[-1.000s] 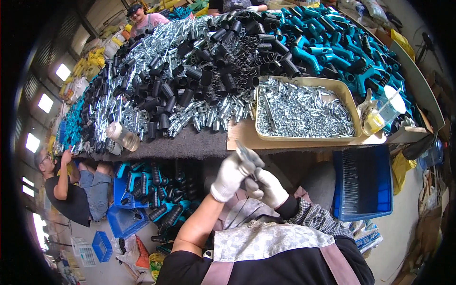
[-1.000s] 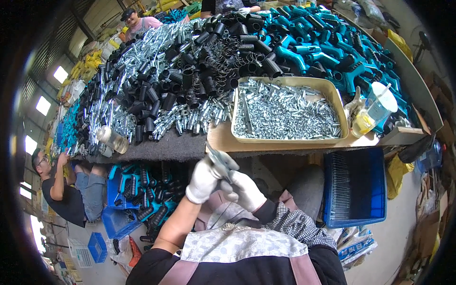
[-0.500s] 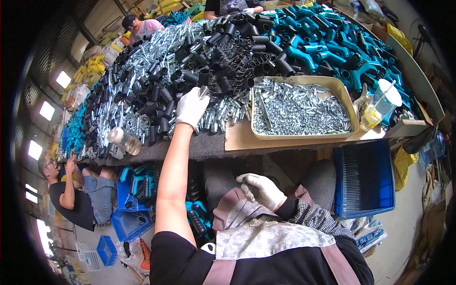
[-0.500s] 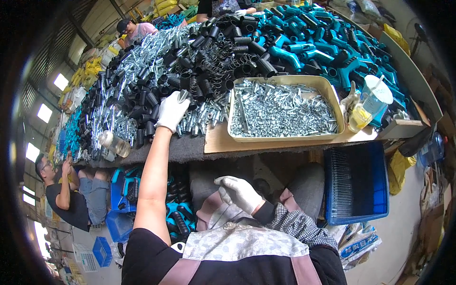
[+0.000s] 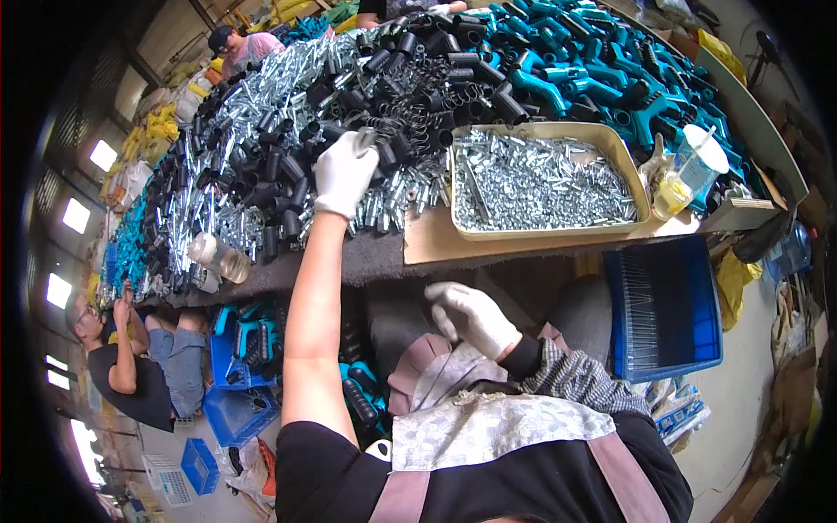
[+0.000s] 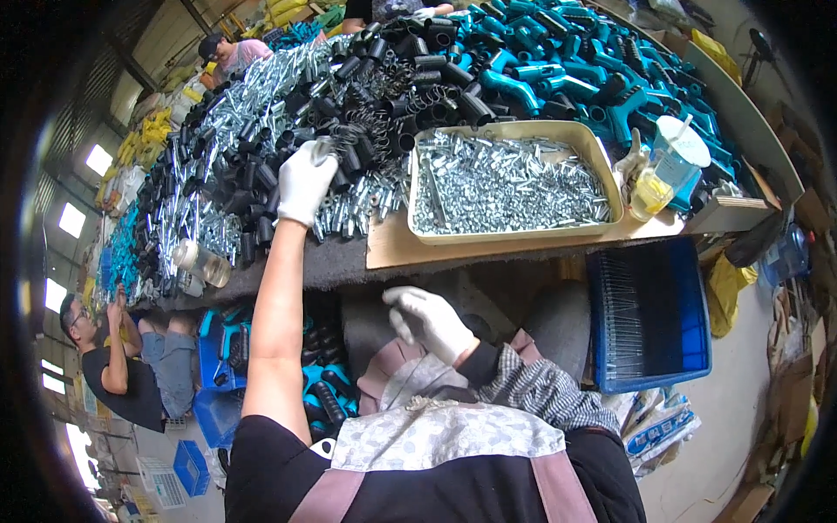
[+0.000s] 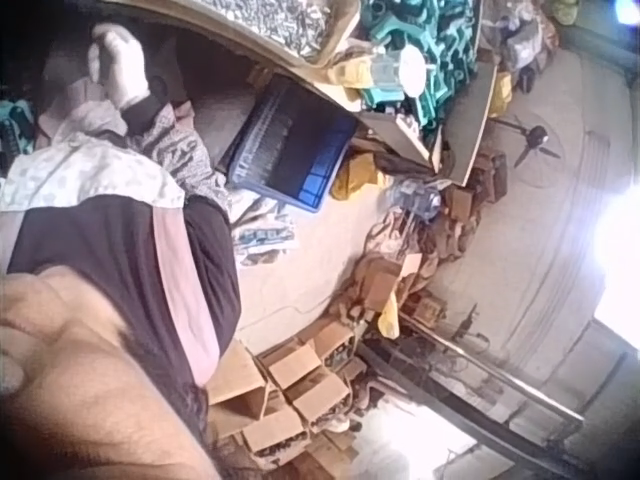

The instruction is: Assembling plastic tool handles by inserting metal sleeves, springs, and internal components into the housings.

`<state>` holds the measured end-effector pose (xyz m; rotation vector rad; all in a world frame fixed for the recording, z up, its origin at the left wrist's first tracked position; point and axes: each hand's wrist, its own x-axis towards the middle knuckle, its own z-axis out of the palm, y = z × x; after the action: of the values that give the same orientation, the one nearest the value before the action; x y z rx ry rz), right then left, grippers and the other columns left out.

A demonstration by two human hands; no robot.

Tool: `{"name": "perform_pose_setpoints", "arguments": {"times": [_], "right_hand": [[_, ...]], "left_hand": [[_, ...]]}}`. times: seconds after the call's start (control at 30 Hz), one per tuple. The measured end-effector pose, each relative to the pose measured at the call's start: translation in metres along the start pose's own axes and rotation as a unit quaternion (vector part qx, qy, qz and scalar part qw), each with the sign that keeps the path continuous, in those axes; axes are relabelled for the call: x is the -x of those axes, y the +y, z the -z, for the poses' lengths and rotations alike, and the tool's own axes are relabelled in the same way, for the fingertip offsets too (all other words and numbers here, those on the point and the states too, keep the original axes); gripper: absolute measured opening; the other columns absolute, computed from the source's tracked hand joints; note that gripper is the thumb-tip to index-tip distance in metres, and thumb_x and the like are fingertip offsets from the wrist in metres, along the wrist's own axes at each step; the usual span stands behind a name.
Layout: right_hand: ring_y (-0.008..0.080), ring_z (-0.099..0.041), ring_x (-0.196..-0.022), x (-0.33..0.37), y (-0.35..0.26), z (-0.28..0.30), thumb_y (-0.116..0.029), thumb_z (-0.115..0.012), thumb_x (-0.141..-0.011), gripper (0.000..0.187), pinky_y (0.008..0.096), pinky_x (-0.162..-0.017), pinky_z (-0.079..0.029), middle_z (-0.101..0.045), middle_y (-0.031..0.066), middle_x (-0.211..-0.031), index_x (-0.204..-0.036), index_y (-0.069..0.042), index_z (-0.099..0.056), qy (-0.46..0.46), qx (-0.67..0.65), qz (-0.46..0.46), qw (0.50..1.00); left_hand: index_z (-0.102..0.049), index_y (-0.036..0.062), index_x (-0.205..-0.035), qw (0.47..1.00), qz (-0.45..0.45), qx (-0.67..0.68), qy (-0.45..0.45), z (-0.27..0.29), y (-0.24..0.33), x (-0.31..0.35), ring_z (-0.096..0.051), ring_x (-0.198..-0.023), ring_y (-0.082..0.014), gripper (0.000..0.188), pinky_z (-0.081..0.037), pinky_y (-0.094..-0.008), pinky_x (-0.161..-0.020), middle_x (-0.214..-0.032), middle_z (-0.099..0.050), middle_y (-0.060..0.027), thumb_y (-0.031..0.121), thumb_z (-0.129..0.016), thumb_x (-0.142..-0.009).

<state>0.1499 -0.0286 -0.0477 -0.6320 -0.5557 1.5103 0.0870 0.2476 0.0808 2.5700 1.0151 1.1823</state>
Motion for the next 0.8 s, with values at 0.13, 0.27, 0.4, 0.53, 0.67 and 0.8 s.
{"name": "perform_pose_setpoints", "arguments": {"times": [0.13, 0.27, 0.4, 0.53, 0.67, 0.8], "right_hand": [[0.025, -0.064, -0.101, -0.021, -0.006, 0.009, -0.035, -0.055, -0.102, 0.058, 0.0384, -0.087, -0.054, -0.06, 0.0184, -0.124, -0.146, -0.003, -0.036, -0.012, -0.074, 0.056, 0.996], [0.0287, -0.058, -0.115, -0.041, -0.008, 0.012, -0.036, -0.05, -0.104, 0.052, 0.0423, -0.099, -0.048, -0.052, 0.0188, -0.138, -0.147, -0.01, -0.036, -0.039, -0.122, 0.065, 0.99], [0.0352, -0.053, -0.123, -0.05, -0.003, 0.008, -0.041, -0.045, -0.106, 0.046, 0.0465, -0.103, -0.044, -0.041, 0.0223, -0.15, -0.147, -0.02, -0.038, -0.051, -0.161, 0.054, 0.984], [0.0379, -0.051, -0.126, -0.052, -0.005, 0.009, -0.042, -0.044, -0.106, 0.045, 0.0489, -0.105, -0.043, -0.039, 0.0236, -0.151, -0.141, -0.015, -0.043, -0.047, -0.17, 0.038, 0.984], [0.0359, -0.055, -0.121, -0.05, -0.007, 0.003, -0.038, -0.05, -0.105, 0.042, 0.048, -0.101, -0.047, -0.045, 0.0235, -0.146, -0.138, -0.013, -0.046, -0.026, -0.158, 0.036, 0.986], [0.0284, -0.066, -0.102, -0.052, -0.006, 0.003, -0.027, -0.056, -0.103, 0.038, 0.0411, -0.087, -0.056, -0.061, 0.0188, -0.125, -0.133, -0.007, -0.048, 0.021, -0.132, 0.06, 0.989]], "left_hand": [[-0.067, 0.005, -0.09, 0.994, 0.009, 0.088, -0.06, -0.004, 0.025, 0.025, -0.069, -0.071, -0.0285, 0.02, -0.052, -0.0367, -0.067, -0.077, -0.068, -0.0159, 0.024, -0.068, -0.084], [-0.069, 0.0034, -0.091, 0.97, 0.094, 0.213, -0.076, -0.001, 0.016, 0.068, -0.066, -0.066, -0.0202, 0.019, -0.051, -0.0356, -0.065, -0.073, -0.068, -0.0118, 0.021, -0.07, -0.083], [-0.069, 0.0025, -0.092, 0.962, 0.142, 0.207, -0.107, 0.003, 0.007, 0.112, -0.058, -0.057, -0.0093, 0.014, -0.045, -0.0269, -0.053, -0.07, -0.065, -0.0023, 0.015, -0.071, -0.086], [-0.066, 0.0038, -0.098, 0.877, 0.288, 0.367, -0.116, 0.021, 0.02, 0.143, -0.044, -0.047, -0.0028, 0.011, -0.033, -0.0208, -0.041, -0.063, -0.055, 0.0043, 0.012, -0.067, -0.09], [-0.065, 0.0047, -0.095, 0.86, 0.297, 0.392, -0.135, 0.03, 0.019, 0.165, -0.044, -0.046, -0.0025, 0.009, -0.034, -0.021, -0.041, -0.064, -0.055, 0.0048, 0.012, -0.068, -0.09], [-0.065, 0.0054, -0.094, 0.869, 0.308, 0.364, -0.132, 0.033, 0.014, 0.171, -0.044, -0.046, -0.0023, 0.009, -0.034, -0.0206, -0.041, -0.062, -0.053, 0.0054, 0.012, -0.068, -0.089]]}}
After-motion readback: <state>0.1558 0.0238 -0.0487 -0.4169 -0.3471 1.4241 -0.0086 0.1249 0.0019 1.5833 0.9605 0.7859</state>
